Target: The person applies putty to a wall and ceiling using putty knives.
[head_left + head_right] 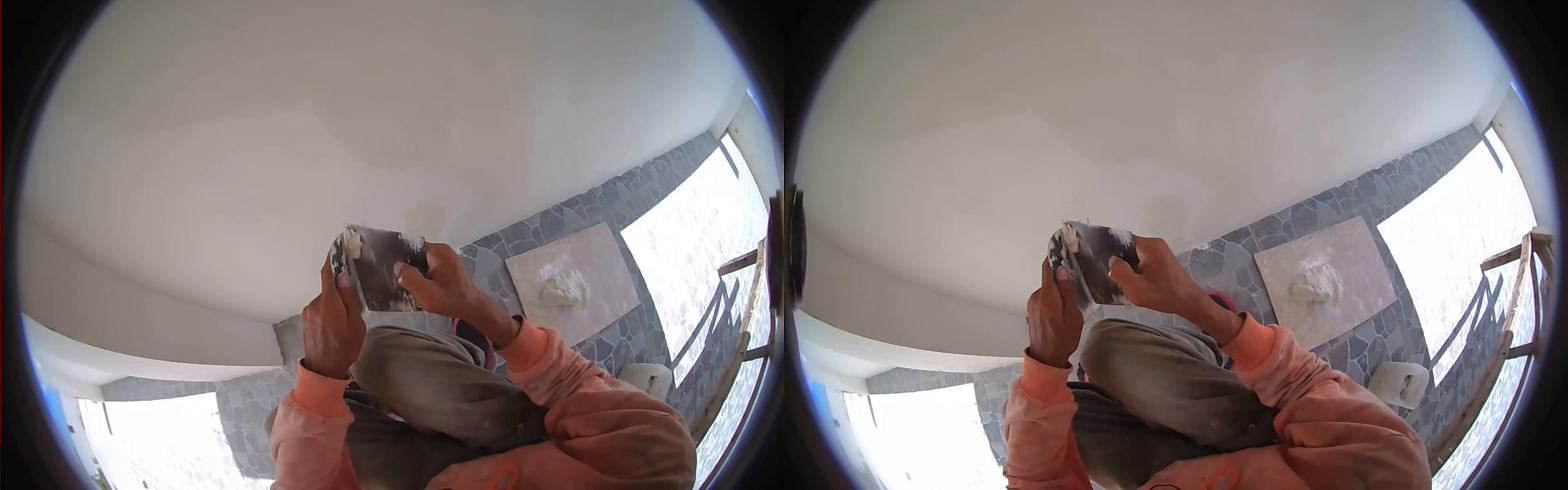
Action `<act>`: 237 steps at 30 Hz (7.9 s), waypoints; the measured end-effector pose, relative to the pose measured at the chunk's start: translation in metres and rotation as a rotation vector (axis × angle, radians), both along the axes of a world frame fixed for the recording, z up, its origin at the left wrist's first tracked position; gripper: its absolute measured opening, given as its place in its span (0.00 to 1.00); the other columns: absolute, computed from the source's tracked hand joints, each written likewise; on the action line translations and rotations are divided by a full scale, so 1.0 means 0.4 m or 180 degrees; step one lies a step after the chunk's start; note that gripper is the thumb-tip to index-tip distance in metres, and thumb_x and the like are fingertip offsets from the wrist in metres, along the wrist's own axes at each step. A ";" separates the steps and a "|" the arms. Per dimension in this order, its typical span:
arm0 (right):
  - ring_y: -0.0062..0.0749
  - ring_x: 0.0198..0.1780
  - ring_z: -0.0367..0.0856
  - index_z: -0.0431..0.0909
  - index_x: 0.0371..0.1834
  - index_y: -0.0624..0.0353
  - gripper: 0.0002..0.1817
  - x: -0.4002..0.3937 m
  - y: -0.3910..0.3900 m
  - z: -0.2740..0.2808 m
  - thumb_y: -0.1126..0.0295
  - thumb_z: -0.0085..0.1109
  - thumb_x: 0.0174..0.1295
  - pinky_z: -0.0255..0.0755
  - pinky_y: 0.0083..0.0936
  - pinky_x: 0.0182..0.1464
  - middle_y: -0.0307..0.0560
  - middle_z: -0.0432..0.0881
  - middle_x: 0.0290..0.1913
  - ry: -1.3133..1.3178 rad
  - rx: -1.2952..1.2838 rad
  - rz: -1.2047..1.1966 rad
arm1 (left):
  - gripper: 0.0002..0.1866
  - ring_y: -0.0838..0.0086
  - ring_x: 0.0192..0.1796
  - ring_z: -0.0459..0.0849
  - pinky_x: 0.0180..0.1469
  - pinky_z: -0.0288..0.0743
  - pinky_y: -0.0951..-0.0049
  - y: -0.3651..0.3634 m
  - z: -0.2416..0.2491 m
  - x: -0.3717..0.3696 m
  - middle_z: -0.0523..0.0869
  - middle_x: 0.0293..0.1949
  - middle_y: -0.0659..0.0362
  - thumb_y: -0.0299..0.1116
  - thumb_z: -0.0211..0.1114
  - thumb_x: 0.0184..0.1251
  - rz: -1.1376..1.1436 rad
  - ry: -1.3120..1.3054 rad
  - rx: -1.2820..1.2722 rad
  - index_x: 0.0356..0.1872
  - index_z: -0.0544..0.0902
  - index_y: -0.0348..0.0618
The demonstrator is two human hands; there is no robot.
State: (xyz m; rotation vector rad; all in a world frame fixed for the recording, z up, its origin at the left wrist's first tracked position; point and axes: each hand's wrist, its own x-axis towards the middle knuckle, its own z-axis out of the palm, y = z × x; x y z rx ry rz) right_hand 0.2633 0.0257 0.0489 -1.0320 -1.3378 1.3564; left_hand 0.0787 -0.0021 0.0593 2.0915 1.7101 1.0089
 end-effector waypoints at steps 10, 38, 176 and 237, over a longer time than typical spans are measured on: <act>0.32 0.38 0.83 0.77 0.46 0.66 0.10 0.109 0.003 -0.343 0.72 0.56 0.65 0.80 0.34 0.44 0.46 0.82 0.40 0.1697 -0.1158 -0.0914 | 0.14 0.72 0.17 0.63 0.22 0.59 0.65 0.021 -0.010 -0.086 0.69 0.16 0.55 0.32 0.47 0.82 0.0363 -0.0239 -0.0269 0.45 0.74 0.27; 0.56 0.39 0.82 0.77 0.48 0.61 0.25 0.068 0.198 -1.292 0.71 0.76 0.45 0.77 0.43 0.42 0.54 0.83 0.35 -0.1152 0.0288 -0.1787 | 0.17 0.73 0.15 0.67 0.19 0.56 0.67 0.052 0.010 -0.068 0.74 0.16 0.52 0.27 0.49 0.79 0.0102 -0.0065 -0.0756 0.54 0.73 0.16; 0.59 0.36 0.80 0.75 0.41 0.59 0.24 0.184 0.291 -1.078 0.66 0.79 0.44 0.74 0.45 0.40 0.59 0.82 0.35 -0.2822 0.0676 -0.1358 | 0.19 0.71 0.13 0.72 0.18 0.60 0.69 0.065 0.006 -0.055 0.77 0.17 0.52 0.24 0.50 0.77 -0.0164 0.0224 -0.0671 0.63 0.69 0.20; 0.48 0.45 0.79 0.67 0.64 0.70 0.27 0.017 0.208 -0.699 0.70 0.49 0.61 0.73 0.38 0.52 0.61 0.79 0.46 -0.0438 -0.0817 -0.2562 | 0.19 0.73 0.12 0.68 0.17 0.56 0.69 0.045 0.010 -0.057 0.73 0.14 0.54 0.23 0.51 0.76 -0.0181 0.0186 -0.0557 0.61 0.68 0.16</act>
